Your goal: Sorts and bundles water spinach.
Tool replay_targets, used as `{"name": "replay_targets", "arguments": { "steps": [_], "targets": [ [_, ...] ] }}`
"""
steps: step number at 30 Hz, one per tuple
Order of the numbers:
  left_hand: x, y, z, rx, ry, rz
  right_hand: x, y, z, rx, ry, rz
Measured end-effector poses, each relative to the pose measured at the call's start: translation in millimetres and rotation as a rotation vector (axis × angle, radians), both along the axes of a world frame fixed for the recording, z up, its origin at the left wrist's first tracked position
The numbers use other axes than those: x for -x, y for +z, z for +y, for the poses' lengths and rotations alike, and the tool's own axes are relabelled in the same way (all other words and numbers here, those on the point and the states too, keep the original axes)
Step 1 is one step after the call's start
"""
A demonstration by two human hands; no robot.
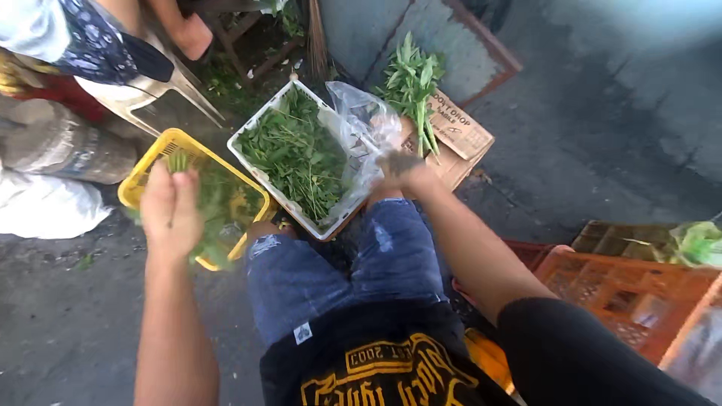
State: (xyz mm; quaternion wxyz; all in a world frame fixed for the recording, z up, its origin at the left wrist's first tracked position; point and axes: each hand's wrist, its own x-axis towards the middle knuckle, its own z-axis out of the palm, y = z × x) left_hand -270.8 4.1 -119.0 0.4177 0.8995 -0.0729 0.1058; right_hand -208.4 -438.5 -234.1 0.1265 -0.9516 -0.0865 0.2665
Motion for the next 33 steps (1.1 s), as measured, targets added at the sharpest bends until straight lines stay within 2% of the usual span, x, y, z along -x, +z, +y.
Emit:
{"name": "replay_targets", "arguments": {
  "steps": [2, 4, 7, 10, 11, 13, 15, 17, 20, 22, 24, 27, 30, 33],
  "targets": [
    [14, -12, 12, 0.042, 0.104, 0.089, 34, -57, -13, 0.08, 0.015, 0.08],
    [10, -23, 19, 0.074, 0.199, 0.112, 26, -71, -5, 0.104, -0.045, 0.031],
    [-1, -38, 22, 0.053, 0.21, 0.094, 0, -55, 21, 0.057, -0.067, 0.055],
    [-18, -38, 13, -0.033, 0.155, -0.029, -30, -31, 53, -0.186, -0.01, -0.024],
    [-24, -35, 8, -0.051, 0.14, -0.086, -37, -20, 69, -0.192, -0.018, -0.037],
    [-38, -27, -3, -0.013, 0.129, -0.183, -53, -5, 105, 0.002, -0.028, -0.053],
    [-49, -19, -12, 0.175, 0.109, -0.234, -70, -6, 134, 0.084, -0.018, -0.027],
    [-50, -22, -17, 0.449, 0.072, -0.207, -85, -31, 150, 0.088, 0.009, 0.119],
    [-57, -38, -20, 0.832, -0.021, -0.212, -97, -129, 154, -0.003, -0.029, 0.194],
    [-72, -51, -18, 0.994, -0.001, -0.26, -114, -164, 156, -0.158, -0.151, 0.206],
    [-78, -64, -11, 1.08, 0.047, -0.247, -118, -176, 160, -0.213, -0.32, 0.246],
    [-90, -74, 3, 1.178, 0.053, -0.196, -117, -180, 171, -0.112, -0.461, 0.202],
    [-105, -79, 12, 1.22, 0.073, -0.186, -122, -178, 182, -0.187, -0.465, -0.095],
    [-111, -87, 15, 1.22, 0.091, -0.165, -163, -180, 194, -0.266, -0.399, -0.275]
  ]
}}
